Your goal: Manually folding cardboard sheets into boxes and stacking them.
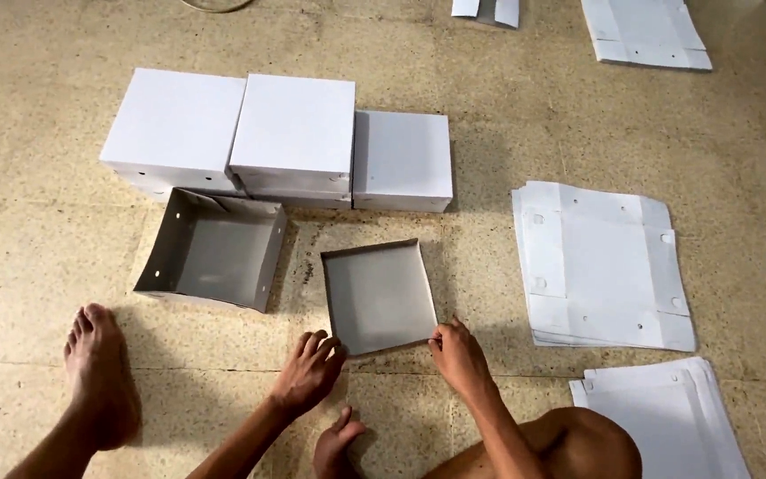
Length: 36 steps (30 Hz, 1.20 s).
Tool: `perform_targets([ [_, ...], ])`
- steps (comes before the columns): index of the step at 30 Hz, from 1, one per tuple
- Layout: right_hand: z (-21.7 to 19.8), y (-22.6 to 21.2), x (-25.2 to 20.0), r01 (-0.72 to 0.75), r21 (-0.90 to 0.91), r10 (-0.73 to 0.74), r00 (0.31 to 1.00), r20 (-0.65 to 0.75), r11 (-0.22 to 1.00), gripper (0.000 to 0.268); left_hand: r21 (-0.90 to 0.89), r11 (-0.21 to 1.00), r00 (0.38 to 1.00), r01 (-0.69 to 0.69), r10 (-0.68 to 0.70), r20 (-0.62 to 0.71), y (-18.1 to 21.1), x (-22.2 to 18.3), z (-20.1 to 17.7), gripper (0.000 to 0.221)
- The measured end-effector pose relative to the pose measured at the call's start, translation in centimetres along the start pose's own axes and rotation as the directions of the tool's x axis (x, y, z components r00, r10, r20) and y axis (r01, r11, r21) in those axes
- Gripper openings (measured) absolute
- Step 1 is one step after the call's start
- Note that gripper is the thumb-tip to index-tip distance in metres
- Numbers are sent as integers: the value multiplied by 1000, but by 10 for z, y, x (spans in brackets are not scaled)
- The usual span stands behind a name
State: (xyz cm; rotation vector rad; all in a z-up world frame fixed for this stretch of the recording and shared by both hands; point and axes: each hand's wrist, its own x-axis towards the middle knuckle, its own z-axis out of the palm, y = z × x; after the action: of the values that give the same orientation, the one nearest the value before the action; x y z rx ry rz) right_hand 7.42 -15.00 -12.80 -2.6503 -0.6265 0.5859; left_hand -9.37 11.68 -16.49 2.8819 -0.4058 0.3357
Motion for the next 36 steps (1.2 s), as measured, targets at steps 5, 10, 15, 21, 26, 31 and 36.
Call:
perform_targets([
  [5,-7,-3,-4,-10,31,10,1000,-2,999,8,-6,1000,998,10,-11,-57,-3,10,-4,21],
  [10,-10,-8,-5,-16,15,16,1000,-1,1000,4,-3,996,996,90,-89,27,-7,9,3,34],
  [15,0,-3,-5,-49,-22,50,999,13,999,9,18,997,997,70,-71,32,-4,14,4,31],
  [21,33,14,4,22,-92,-30,995,-95,996,12,89,987,990,135,-138,23,6,17,8,34],
  [26,31,3,0,75,-159,-103,979,-178,984,15,120,983,973,139,-158,167,4,16,22,36],
  [31,56,37,7,77,-102,-95,978,-185,992,18,181,978,899,103,-169,405,4,2,51,65],
  [36,43,36,5,10,-23,-15,972,-236,1000,26,271,956,990,115,-133,48,2,-7,51,59],
])
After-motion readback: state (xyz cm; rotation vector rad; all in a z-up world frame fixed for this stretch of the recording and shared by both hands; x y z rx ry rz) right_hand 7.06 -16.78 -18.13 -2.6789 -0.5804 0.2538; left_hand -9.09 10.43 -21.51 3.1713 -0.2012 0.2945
